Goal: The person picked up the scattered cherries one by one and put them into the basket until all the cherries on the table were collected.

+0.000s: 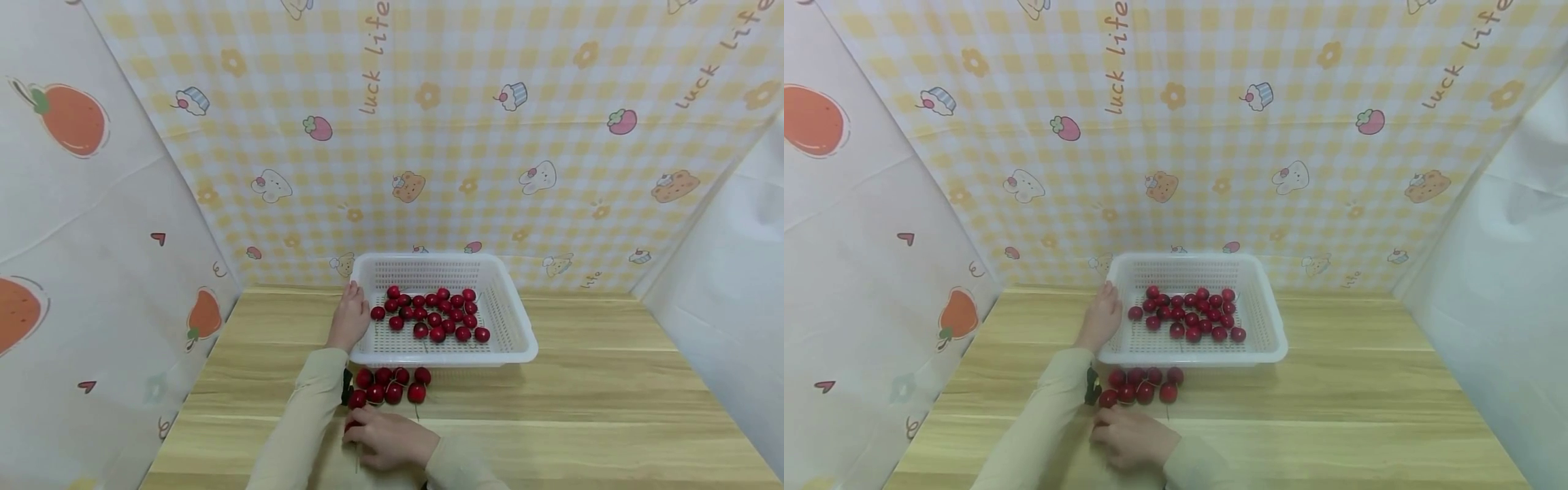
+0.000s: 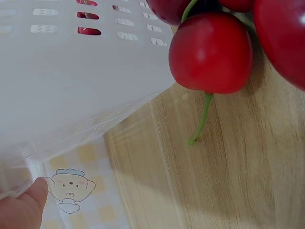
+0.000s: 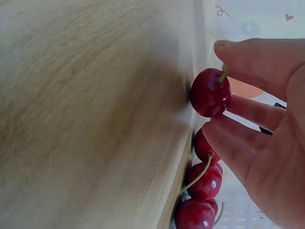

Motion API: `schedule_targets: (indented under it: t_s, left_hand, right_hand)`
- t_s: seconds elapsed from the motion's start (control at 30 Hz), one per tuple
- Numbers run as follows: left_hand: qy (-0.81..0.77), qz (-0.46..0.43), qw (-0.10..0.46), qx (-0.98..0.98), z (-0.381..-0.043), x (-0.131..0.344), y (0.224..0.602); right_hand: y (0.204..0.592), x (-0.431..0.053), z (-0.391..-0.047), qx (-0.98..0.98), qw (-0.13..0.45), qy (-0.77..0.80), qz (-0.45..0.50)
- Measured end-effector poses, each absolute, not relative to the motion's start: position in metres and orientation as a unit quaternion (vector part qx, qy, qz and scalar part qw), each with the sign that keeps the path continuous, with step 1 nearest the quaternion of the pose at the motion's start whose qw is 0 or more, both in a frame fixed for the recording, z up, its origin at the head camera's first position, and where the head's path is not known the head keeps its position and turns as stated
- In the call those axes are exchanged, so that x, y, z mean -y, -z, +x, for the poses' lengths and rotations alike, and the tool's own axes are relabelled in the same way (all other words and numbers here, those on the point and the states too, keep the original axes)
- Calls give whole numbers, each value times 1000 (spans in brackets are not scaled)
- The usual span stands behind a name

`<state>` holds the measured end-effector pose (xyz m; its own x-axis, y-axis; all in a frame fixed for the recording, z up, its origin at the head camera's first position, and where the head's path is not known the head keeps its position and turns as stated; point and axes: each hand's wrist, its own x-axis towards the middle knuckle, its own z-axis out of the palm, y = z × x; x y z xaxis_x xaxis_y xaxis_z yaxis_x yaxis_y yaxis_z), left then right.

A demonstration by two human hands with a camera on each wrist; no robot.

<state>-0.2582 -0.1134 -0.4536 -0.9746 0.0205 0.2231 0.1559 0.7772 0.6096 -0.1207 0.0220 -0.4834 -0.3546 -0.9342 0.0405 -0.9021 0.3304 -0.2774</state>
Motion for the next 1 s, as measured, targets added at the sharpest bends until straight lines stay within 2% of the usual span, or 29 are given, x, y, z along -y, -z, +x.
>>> schedule_targets:
  t_s: [0.67,1.0]
  left_hand:
    - [327,-44,100,939,-259,114,457]
    - [325,-48,102,939,-259,113,455]
  right_hand:
    - [491,-24,-121,-812,61,131,-565]
    - [474,-33,-125,-813,51,154,-559]
